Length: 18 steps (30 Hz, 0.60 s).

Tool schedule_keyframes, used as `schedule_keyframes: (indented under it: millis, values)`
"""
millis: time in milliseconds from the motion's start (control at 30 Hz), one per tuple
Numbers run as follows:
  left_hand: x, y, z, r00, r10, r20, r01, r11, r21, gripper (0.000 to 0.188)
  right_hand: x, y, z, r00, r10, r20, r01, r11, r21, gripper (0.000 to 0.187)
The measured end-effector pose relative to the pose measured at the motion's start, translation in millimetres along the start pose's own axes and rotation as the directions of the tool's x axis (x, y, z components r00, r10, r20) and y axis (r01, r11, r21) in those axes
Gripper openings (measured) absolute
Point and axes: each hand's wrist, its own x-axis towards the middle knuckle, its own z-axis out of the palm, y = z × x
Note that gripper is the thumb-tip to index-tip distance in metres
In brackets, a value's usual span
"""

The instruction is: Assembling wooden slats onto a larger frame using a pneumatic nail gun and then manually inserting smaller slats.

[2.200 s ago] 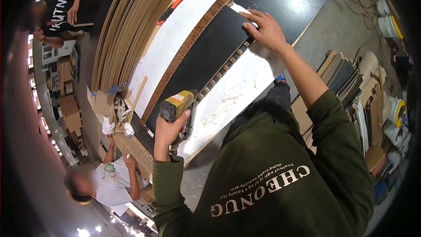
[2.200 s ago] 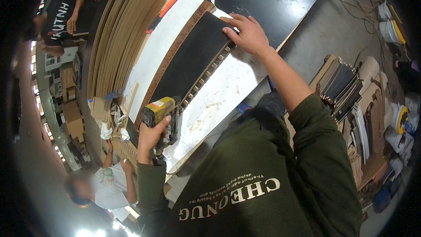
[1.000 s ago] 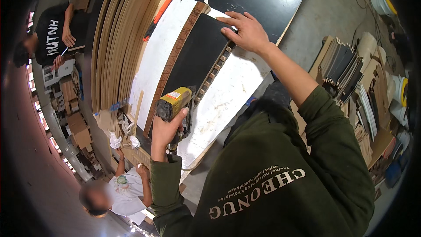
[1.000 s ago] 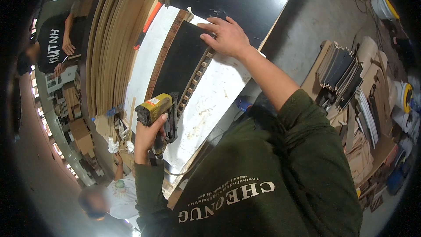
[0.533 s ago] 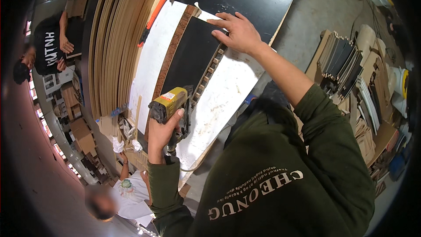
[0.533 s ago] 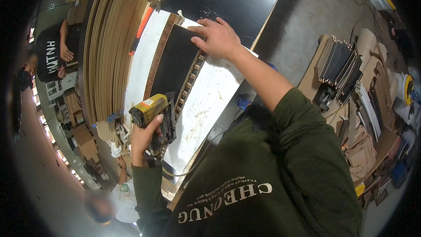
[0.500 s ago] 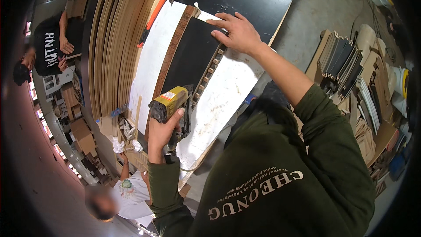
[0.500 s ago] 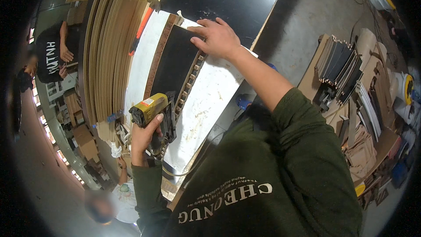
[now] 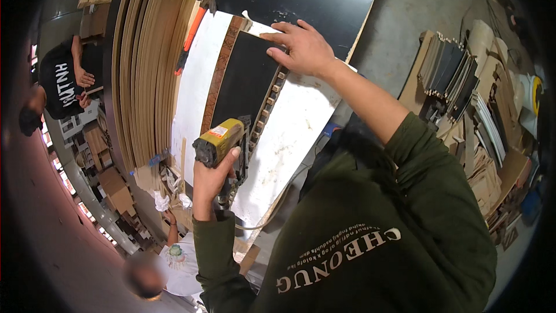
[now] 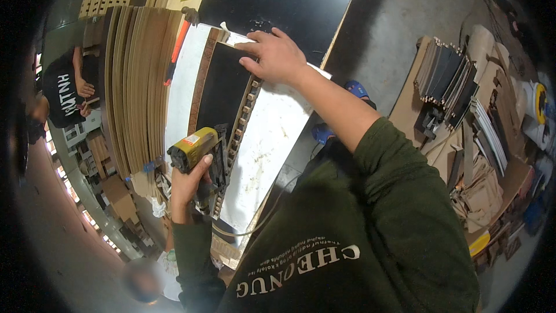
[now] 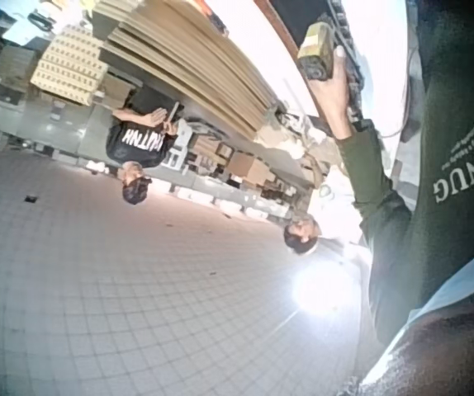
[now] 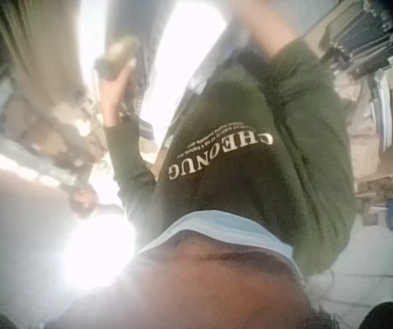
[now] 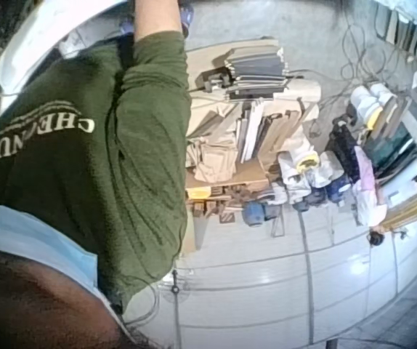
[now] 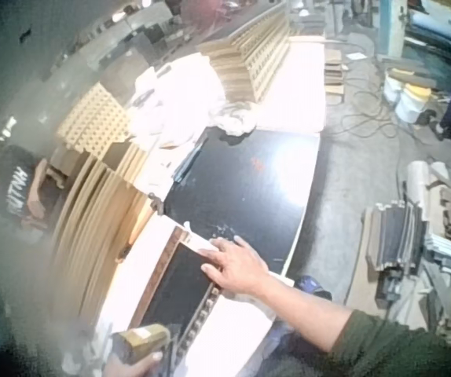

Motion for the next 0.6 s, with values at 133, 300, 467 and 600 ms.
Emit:
schedule_keyframes:
  millis: [133,300,467,600]
  values:
    - [0,8,3,0.999,0.039,-0.027,-0.041,0.996,-0.082,0.039,0,-2,0,1.0,0.01,0.002,-0.01,1.0,0.003,0.04]
    - [9,19,8,1.0,0.012,0.001,-0.012,0.999,-0.032,0.038,0,0,2,1.0,0.004,-0.017,-0.004,1.0,0.008,0.04]
    - [10,22,11,0.999,0.022,-0.025,-0.022,1.0,0.008,0.038,-1,-2,-1,1.0,0.011,-0.017,-0.01,1.0,0.018,0.04]
    - [9,33,11,1.0,0.004,-0.005,-0.003,0.999,0.033,0.039,-2,-4,-4,1.0,0.028,0.014,-0.028,1.0,0.013,0.036]
